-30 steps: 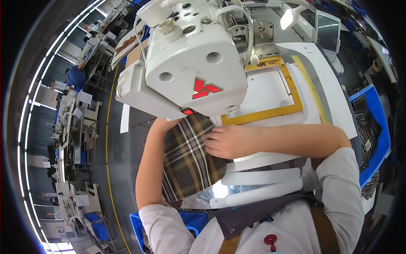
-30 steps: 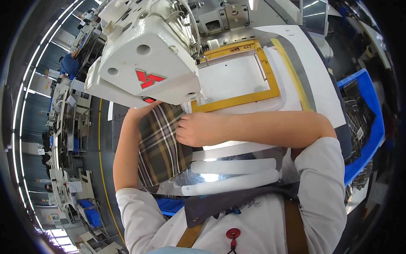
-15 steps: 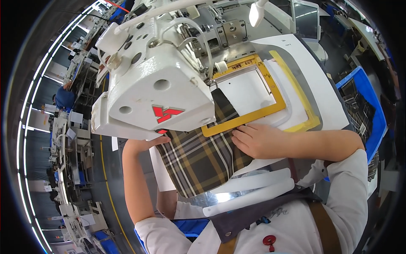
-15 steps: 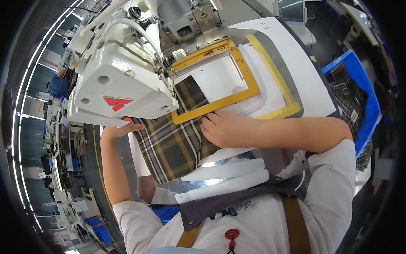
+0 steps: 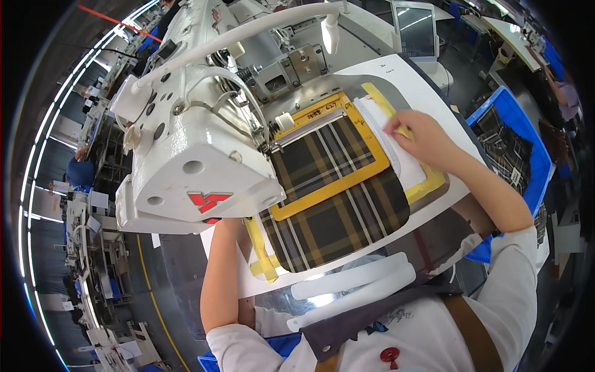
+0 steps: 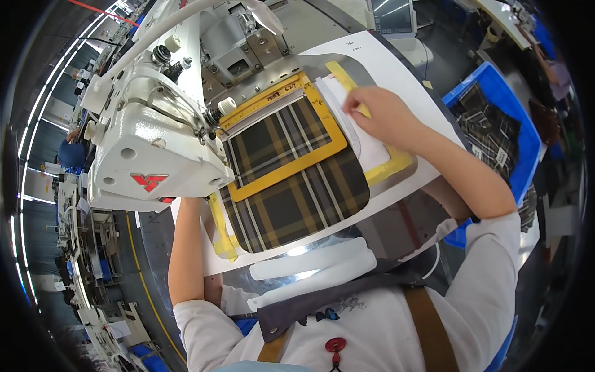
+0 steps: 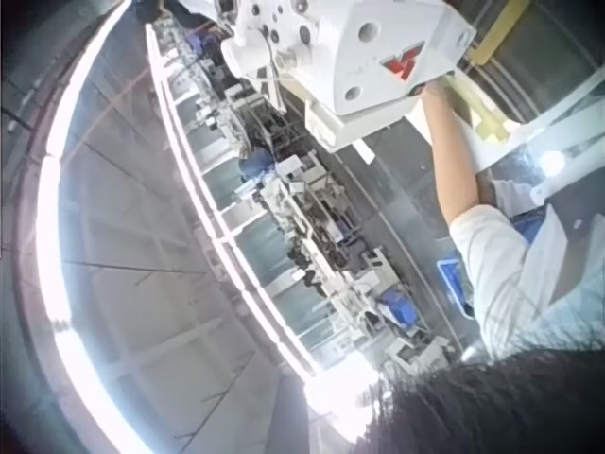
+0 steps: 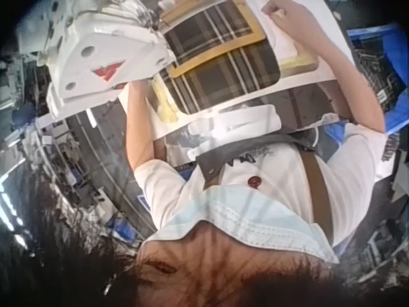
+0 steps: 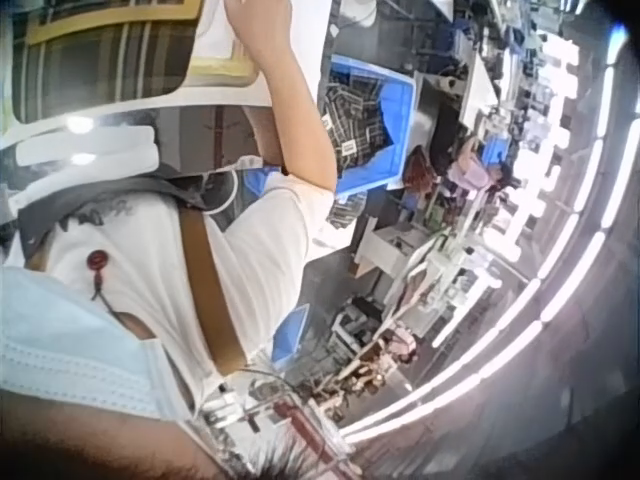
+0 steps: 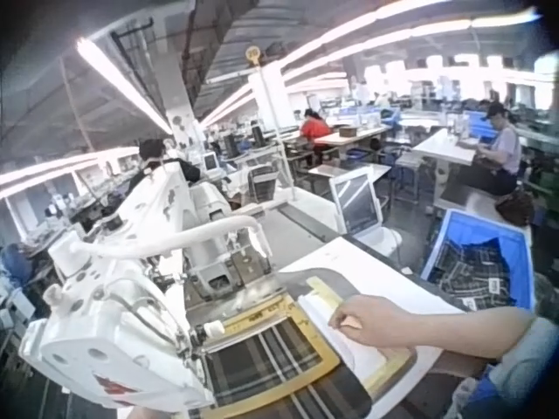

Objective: Operating an automated industrial sewing machine to embroider brand patches onto plaid fabric pieces.

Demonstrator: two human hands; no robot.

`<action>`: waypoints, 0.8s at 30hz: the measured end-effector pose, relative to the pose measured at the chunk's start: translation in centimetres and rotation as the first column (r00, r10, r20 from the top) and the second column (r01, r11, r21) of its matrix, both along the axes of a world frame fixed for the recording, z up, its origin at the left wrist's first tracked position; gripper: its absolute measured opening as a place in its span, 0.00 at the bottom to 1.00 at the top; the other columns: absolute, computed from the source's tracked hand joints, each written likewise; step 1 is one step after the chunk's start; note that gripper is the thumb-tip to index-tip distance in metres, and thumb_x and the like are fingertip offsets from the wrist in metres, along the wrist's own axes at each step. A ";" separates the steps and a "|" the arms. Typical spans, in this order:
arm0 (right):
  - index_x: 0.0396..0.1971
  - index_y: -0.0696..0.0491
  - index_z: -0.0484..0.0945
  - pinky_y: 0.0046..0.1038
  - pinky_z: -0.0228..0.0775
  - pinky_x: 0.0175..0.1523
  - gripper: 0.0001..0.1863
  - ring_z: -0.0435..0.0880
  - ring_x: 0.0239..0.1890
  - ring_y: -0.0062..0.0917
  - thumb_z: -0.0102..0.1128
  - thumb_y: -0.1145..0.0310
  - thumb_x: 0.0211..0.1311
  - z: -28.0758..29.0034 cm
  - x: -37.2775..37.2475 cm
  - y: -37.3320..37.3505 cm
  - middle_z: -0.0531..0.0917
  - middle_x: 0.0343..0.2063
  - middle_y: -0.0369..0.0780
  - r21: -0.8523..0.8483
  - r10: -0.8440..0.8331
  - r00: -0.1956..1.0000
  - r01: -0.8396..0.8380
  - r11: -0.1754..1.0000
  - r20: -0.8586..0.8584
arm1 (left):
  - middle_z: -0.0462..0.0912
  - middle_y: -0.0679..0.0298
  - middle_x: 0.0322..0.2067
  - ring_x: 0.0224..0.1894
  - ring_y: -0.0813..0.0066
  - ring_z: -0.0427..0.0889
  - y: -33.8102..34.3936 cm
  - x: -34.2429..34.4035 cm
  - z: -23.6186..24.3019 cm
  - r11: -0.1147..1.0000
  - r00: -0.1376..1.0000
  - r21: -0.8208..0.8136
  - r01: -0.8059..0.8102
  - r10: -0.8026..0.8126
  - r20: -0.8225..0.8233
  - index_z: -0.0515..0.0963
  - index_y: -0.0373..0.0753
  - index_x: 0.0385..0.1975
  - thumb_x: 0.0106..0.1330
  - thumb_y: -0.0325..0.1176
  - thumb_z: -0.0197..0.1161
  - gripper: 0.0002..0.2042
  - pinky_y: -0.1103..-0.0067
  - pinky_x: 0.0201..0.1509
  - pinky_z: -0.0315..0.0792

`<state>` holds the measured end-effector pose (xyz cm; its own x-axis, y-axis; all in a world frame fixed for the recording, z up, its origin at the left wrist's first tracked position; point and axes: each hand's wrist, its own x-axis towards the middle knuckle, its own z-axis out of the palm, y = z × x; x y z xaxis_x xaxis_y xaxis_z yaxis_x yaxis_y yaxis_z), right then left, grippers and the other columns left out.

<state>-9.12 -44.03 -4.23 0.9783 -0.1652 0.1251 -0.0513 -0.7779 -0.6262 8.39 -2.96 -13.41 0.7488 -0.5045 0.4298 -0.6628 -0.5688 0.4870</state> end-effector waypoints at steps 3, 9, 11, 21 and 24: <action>0.28 0.55 0.73 0.31 0.70 0.47 0.03 0.79 0.39 0.34 0.57 0.76 0.51 -3.3 5.3 -1.3 0.80 0.32 0.42 -0.064 0.167 0.883 -0.154 0.986 0.439 | 0.82 0.56 0.41 0.44 0.59 0.80 -1.0 -0.8 0.5 1.000 1.000 0.000 -0.015 0.015 -0.007 0.80 0.37 0.43 0.55 0.31 0.67 0.15 0.70 0.49 0.73; 0.27 0.58 0.71 0.30 0.66 0.35 0.06 0.76 0.28 0.33 0.58 0.76 0.50 -4.6 9.1 -1.4 0.77 0.23 0.41 0.186 0.216 0.963 -0.245 0.951 0.164 | 0.82 0.55 0.41 0.44 0.59 0.80 0.1 -2.7 1.3 0.993 0.992 0.045 -0.110 0.112 -0.060 0.79 0.36 0.44 0.56 0.28 0.65 0.14 0.70 0.49 0.73; 0.27 0.58 0.71 0.30 0.67 0.34 0.05 0.76 0.28 0.31 0.57 0.77 0.50 -5.0 11.3 -1.4 0.77 0.22 0.41 0.119 0.077 0.954 -0.116 0.986 0.290 | 0.82 0.55 0.41 0.44 0.60 0.80 0.6 -2.4 1.9 0.988 0.986 0.063 -0.141 0.146 -0.086 0.79 0.36 0.44 0.57 0.27 0.64 0.14 0.70 0.48 0.73; 0.34 0.56 0.75 0.27 0.68 0.43 0.08 0.78 0.35 0.26 0.61 0.69 0.58 -4.3 9.4 -0.6 0.79 0.30 0.38 0.170 -0.087 0.859 0.000 0.985 0.505 | 0.82 0.54 0.40 0.43 0.60 0.80 -0.2 -5.6 3.4 0.961 0.952 0.127 -0.244 0.263 -0.158 0.78 0.34 0.44 0.59 0.23 0.61 0.13 0.71 0.48 0.72; 0.33 0.54 0.76 0.28 0.68 0.43 0.05 0.78 0.37 0.29 0.61 0.70 0.59 -3.3 1.4 1.0 0.80 0.31 0.38 0.060 0.151 0.848 -0.210 0.976 0.508 | 0.82 0.54 0.40 0.43 0.61 0.80 -0.5 -7.1 3.2 0.955 0.943 0.143 -0.259 0.282 -0.179 0.78 0.33 0.44 0.59 0.22 0.60 0.13 0.71 0.48 0.72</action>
<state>-7.75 -43.08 -7.55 0.8033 -0.0330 0.5946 0.4248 -0.6680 -0.6110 1.27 -3.49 -10.17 0.9272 -0.3089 0.2119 -0.3746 -0.7736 0.5112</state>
